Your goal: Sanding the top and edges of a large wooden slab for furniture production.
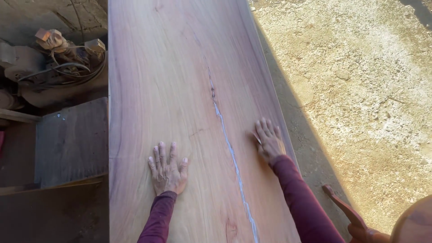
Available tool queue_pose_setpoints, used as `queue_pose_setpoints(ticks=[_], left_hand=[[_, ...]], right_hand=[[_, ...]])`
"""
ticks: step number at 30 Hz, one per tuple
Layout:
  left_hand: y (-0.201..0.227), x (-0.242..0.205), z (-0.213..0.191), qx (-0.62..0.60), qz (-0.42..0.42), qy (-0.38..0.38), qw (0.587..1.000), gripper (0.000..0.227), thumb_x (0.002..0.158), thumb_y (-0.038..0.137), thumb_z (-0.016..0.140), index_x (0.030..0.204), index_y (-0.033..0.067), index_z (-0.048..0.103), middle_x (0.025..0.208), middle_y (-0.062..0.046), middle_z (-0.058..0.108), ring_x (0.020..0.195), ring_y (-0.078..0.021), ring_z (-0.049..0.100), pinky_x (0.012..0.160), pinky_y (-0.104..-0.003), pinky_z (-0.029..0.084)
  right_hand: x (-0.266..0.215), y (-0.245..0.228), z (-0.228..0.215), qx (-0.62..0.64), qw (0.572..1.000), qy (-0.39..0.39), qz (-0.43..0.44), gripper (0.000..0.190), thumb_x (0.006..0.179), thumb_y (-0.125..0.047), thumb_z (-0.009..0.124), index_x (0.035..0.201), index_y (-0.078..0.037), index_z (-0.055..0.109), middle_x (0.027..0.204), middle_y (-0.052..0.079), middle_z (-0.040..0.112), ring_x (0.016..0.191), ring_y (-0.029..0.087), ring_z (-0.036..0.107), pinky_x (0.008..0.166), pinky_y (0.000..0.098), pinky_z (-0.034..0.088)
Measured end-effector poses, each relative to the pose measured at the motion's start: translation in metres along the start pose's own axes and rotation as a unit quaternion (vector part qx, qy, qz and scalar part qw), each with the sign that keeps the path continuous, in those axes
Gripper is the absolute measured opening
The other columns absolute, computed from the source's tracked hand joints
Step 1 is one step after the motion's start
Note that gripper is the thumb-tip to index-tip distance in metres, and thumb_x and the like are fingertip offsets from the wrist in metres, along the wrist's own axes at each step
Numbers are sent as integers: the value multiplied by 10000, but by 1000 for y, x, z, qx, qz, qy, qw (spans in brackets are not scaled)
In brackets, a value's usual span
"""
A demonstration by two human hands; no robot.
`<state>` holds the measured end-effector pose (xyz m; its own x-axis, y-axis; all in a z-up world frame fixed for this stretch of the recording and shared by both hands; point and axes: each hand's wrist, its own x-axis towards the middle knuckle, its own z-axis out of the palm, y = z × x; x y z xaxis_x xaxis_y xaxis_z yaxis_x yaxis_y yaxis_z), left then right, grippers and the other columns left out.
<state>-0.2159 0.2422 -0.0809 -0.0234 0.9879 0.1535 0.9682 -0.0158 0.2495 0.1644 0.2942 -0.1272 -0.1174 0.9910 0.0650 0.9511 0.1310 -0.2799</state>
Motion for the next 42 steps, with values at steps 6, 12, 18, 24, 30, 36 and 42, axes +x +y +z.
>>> queue_pose_setpoints(ticks=[6,12,18,24,30,36,42], left_hand=[[-1,1,-1,-25,-18,-7,1000,703,957,521,490,1570,196,378,1666,-165,244,1552,-351,164,1240,-553,86],[-3,2,-3,-34,-18,-1,999,672,961,471,509,1560,183,414,1662,-170,281,1552,-360,200,1245,-562,107],[1,-3,-2,-18,-26,3,1000,662,943,464,529,1538,187,444,1650,-174,306,1544,-363,226,1240,-569,131],[-2,0,-4,-23,-22,12,999,646,964,451,528,1545,179,446,1655,-175,314,1551,-351,230,1250,-557,140],[-8,-3,2,-38,-18,16,999,638,1007,428,498,1562,121,428,1655,-176,327,1554,-348,235,1259,-542,139],[-6,-2,5,-33,-25,21,999,632,1009,403,486,1566,110,426,1653,-182,344,1558,-348,241,1263,-542,135],[-3,-1,3,-30,-22,30,999,636,1012,397,483,1571,99,428,1656,-184,341,1559,-350,243,1265,-536,128]], right_hand=[[2,-16,-32,13,1000,6,-1,808,847,-104,595,1582,-64,261,1667,158,229,1554,328,181,1249,515,137],[-249,-39,6,9,994,38,104,733,840,-257,604,1527,-153,372,1611,93,338,1511,252,268,1227,513,153],[-103,-17,-34,-9,999,-10,41,752,868,-195,587,1564,-122,311,1644,138,288,1543,290,210,1229,537,142],[38,16,-32,-30,999,-32,25,816,857,-113,587,1611,-104,273,1696,158,239,1570,350,197,1231,552,133],[-167,-52,-41,-4,999,22,38,722,899,-164,571,1567,-80,309,1658,153,268,1551,300,216,1242,535,124],[-281,-59,-23,41,994,3,105,765,816,-123,610,1540,-152,364,1632,111,318,1526,283,261,1240,536,129],[-74,3,-47,11,1000,-10,26,836,815,-48,592,1591,-117,288,1675,133,246,1557,313,188,1248,558,126]])
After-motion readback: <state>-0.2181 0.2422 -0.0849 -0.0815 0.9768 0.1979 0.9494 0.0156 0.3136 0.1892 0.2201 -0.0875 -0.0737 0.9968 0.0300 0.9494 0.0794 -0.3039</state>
